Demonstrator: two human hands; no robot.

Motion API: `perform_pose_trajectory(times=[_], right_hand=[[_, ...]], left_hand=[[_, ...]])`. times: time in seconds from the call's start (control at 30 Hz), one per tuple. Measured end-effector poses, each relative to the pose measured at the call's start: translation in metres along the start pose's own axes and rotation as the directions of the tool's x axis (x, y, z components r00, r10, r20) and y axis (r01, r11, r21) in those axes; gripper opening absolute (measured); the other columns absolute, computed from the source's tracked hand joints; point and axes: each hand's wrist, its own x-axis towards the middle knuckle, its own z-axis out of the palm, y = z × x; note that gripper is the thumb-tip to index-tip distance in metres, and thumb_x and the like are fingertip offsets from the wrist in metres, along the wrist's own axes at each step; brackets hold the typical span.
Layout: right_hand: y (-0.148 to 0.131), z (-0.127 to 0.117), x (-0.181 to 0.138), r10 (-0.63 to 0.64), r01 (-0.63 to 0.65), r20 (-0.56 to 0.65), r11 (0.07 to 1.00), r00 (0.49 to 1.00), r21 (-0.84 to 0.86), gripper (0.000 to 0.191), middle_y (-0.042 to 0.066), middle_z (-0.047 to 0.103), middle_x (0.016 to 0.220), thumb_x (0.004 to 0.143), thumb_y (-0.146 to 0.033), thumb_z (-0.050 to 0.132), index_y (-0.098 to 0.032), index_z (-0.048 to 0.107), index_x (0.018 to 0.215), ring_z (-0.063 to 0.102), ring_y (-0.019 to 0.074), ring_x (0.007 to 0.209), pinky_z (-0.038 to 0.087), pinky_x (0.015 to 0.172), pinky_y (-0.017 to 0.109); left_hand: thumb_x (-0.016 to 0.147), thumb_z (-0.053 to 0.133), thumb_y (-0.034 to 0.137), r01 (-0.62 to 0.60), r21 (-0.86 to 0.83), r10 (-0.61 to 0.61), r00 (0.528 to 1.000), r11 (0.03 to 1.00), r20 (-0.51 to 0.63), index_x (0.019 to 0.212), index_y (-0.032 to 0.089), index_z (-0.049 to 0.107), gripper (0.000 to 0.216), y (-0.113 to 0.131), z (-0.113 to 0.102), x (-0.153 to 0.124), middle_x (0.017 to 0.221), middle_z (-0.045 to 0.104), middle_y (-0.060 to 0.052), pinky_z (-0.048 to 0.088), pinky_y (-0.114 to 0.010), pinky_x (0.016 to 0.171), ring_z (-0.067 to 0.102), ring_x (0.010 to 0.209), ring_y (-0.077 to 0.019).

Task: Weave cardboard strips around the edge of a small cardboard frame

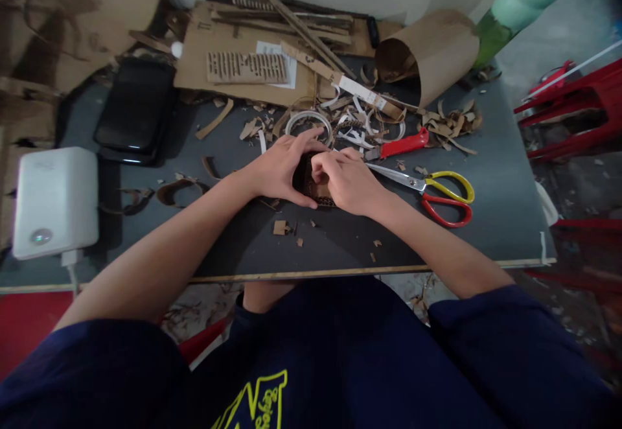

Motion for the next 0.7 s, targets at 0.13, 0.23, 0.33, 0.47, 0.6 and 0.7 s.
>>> perform_pose_trajectory(times=[0.13, 0.23, 0.33, 0.47, 0.6, 0.7], right_hand=[[-0.0014, 0.0089, 0.0008, -0.033, 0.033, -0.006, 0.997, 0.999, -0.067, 0.024, 0.003, 0.069, 0.088, 0.09, -0.005, 0.032, -0.024, 0.04, 0.103, 0.06, 0.0197, 0.088, 0.031, 0.088, 0.037], [-0.0027, 0.0098, -0.0016, -0.031, 0.028, -0.042, 0.997, 0.999, -0.072, 0.023, 0.001, 0.069, 0.085, 0.093, -0.007, 0.029, -0.024, 0.04, 0.103, 0.059, 0.0189, 0.082, 0.029, 0.088, 0.037], [-0.0048, 0.0084, -0.0027, -0.014, 0.009, -0.075, 0.998, 0.997, -0.063, 0.023, 0.0, 0.07, 0.082, 0.094, -0.007, 0.027, -0.024, 0.041, 0.103, 0.058, 0.0183, 0.077, 0.029, 0.086, 0.037], [-0.0062, 0.0066, -0.0017, 0.02, -0.021, -0.093, 1.0, 0.995, -0.007, 0.02, -0.001, 0.073, 0.08, 0.091, -0.008, 0.03, -0.025, 0.04, 0.098, 0.058, 0.0182, 0.074, 0.028, 0.087, 0.038], [-0.0052, 0.0066, -0.0044, 0.039, -0.034, -0.087, 0.998, 0.995, 0.054, 0.027, -0.004, 0.075, 0.079, 0.083, -0.003, 0.034, -0.025, 0.037, 0.098, 0.061, 0.018, 0.077, 0.028, 0.088, 0.038], [-0.0028, 0.008, -0.0086, 0.043, -0.031, -0.144, 0.996, 0.989, 0.084, 0.039, -0.003, 0.077, 0.089, 0.075, 0.002, 0.035, -0.025, 0.036, 0.104, 0.064, 0.0175, 0.086, 0.028, 0.088, 0.037]], left_hand=[[0.064, 0.067, 0.089, -0.01, -0.006, 0.01, 1.0, 1.0, 0.007, 0.162, 0.019, 0.003, 0.137, -0.001, 0.0003, 0.0005, 0.145, 0.055, -0.024, 0.029, -0.059, 0.114, 0.05, 0.136, -0.0447], [0.065, 0.068, 0.088, -0.017, -0.021, 0.017, 1.0, 1.0, 0.008, 0.162, 0.018, 0.001, 0.137, -0.0018, 0.0006, 0.0008, 0.145, 0.055, -0.025, 0.027, -0.059, 0.115, 0.05, 0.137, -0.0447], [0.065, 0.068, 0.087, -0.017, -0.028, 0.017, 1.0, 0.999, 0.006, 0.162, 0.018, 0.003, 0.136, -0.0026, 0.0009, 0.001, 0.145, 0.055, -0.025, 0.028, -0.059, 0.113, 0.049, 0.137, -0.0447], [0.062, 0.068, 0.089, 0.005, -0.023, -0.005, 1.0, 1.0, 0.004, 0.161, 0.018, 0.007, 0.136, -0.0021, 0.0011, 0.0012, 0.146, 0.055, -0.024, 0.028, -0.058, 0.113, 0.05, 0.137, -0.0446], [0.061, 0.068, 0.091, 0.017, -0.031, -0.017, 1.0, 0.999, 0.005, 0.16, 0.017, 0.011, 0.136, -0.0013, 0.0012, 0.0015, 0.145, 0.056, -0.023, 0.028, -0.057, 0.114, 0.05, 0.136, -0.0439], [0.06, 0.068, 0.091, 0.029, -0.029, -0.029, 1.0, 0.999, 0.013, 0.16, 0.015, 0.011, 0.137, -0.0008, 0.001, 0.0017, 0.145, 0.055, -0.025, 0.028, -0.057, 0.114, 0.049, 0.137, -0.0448]])
